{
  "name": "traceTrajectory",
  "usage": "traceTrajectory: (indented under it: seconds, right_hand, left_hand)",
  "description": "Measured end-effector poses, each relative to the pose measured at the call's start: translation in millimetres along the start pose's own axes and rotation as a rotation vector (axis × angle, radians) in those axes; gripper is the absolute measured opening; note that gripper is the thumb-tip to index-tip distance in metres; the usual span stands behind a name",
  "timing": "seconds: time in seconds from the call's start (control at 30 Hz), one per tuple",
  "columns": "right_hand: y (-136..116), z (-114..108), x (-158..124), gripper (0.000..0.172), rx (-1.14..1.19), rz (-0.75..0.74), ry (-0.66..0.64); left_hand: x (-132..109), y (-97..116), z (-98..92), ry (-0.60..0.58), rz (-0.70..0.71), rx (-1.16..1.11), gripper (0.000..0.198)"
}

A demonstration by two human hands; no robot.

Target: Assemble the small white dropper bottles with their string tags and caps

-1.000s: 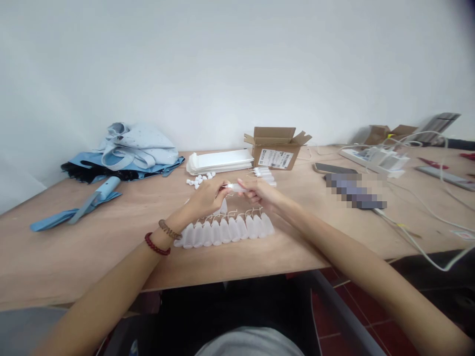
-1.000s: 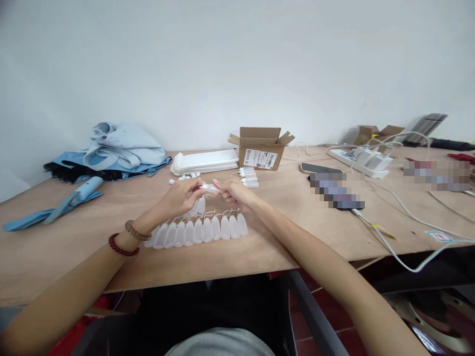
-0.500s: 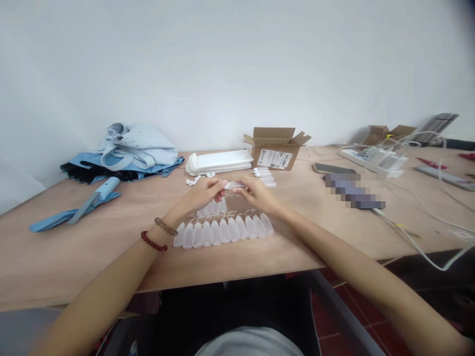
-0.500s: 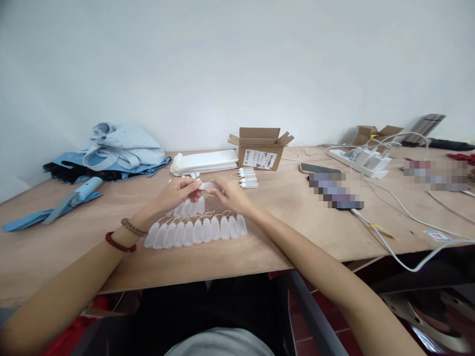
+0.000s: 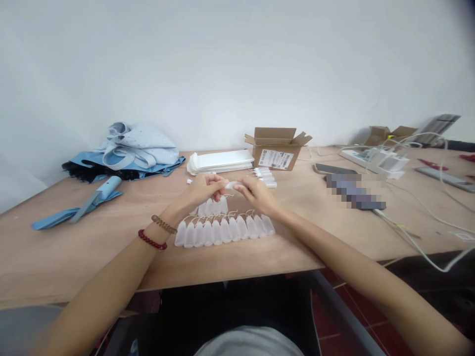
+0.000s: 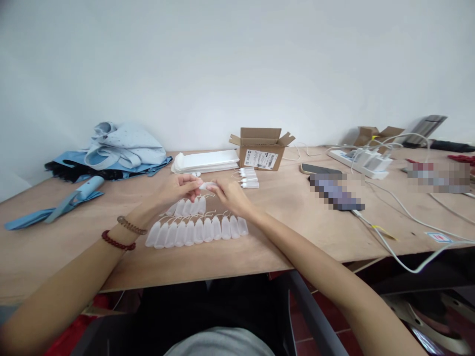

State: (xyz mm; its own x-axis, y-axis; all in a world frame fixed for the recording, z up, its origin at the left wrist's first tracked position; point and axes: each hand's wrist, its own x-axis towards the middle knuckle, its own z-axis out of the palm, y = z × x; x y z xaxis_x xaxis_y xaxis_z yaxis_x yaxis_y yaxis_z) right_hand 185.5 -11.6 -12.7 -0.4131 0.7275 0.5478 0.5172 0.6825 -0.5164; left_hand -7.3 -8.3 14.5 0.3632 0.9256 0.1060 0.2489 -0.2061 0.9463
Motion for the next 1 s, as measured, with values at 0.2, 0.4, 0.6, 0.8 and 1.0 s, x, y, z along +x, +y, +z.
traceTrajectory:
  seconds: [0.2, 0.4, 0.6, 0.8, 1.0]
  right_hand:
    - [3.5, -0.5, 0.9, 0.029, -0.001, -0.013, -0.008]
    - [3.1, -5.7, 3.1, 0.039, 0.231, 0.173, -0.103]
    - [9.6, -9.8, 7.4, 0.044, 0.481, 0.341, -0.203]
    - [31.7, -31.8, 12.5, 0.036, -0.005, 0.282, -0.118]
    - [57.9, -54.5, 13.2, 0.019, -0.257, 0.306, -0.249]
  left_hand:
    - [2.7, -8.0, 2.6, -0.118, -0.028, -0.039, 0.039]
    - [2.8, -10.2, 8.4, -0.063, 0.083, 0.107, 0.037]
    - [5.7, -9.9, 1.2, -0.058, 0.050, 0.166, 0.037]
    - [23.1, -39.1, -47.8, 0.336, 0.040, 0.534, 0.032]
    - [31.1, -74.3, -90.9, 0.410, 0.091, 0.983, 0.038]
